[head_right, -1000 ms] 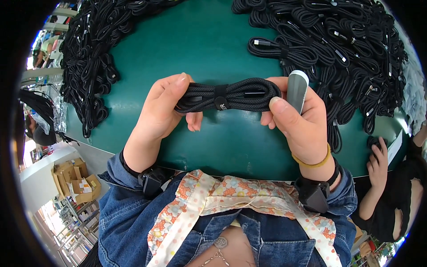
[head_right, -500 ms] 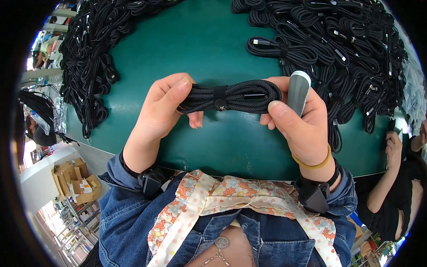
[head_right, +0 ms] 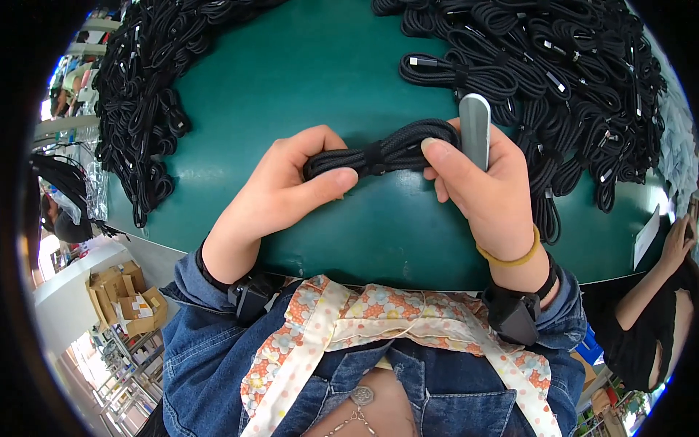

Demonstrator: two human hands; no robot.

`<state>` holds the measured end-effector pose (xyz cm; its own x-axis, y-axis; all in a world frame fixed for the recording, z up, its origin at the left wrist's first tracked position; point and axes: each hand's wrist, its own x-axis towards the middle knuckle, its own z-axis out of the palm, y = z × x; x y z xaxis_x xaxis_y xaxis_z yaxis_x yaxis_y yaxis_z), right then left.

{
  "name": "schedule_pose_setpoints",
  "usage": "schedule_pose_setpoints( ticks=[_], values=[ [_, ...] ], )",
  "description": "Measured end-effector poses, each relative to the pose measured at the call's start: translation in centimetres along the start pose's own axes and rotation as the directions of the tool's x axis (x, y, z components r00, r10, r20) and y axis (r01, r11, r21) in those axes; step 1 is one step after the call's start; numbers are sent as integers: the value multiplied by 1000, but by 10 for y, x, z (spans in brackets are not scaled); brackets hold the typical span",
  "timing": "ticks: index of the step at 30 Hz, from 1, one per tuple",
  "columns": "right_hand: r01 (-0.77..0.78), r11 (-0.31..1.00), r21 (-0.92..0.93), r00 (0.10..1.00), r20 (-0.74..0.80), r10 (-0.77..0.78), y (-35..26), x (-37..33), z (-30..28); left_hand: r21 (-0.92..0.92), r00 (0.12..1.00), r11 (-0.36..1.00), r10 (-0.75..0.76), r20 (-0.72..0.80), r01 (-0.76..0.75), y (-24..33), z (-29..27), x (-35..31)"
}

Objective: The person picks up a bundled cable from a pile, turns it over by hand, and scans it with a handheld device. After inspecting the cable, the person places it back on the table and reaches for another.

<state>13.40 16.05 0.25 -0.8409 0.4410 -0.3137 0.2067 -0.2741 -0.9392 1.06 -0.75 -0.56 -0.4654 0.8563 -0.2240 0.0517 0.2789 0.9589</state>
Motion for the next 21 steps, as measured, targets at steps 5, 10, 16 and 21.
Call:
schedule_pose_setpoints(
  ticks=[5,10,16,21],
  values=[
    [-49,964,260,982,188,-1,7,4,-10,68,999,998,-12,50,8,5,1,0],
    [-114,900,420,968,252,5,12,4,-11,-89,990,992,-79,119,89,6,1,-1],
    [-162,871,464,958,285,27,14,3,-11,-146,989,984,-81,125,99,8,1,-2],
    [-155,876,457,954,299,13,14,3,-12,-154,987,982,-92,134,112,9,1,-1]
  ],
)
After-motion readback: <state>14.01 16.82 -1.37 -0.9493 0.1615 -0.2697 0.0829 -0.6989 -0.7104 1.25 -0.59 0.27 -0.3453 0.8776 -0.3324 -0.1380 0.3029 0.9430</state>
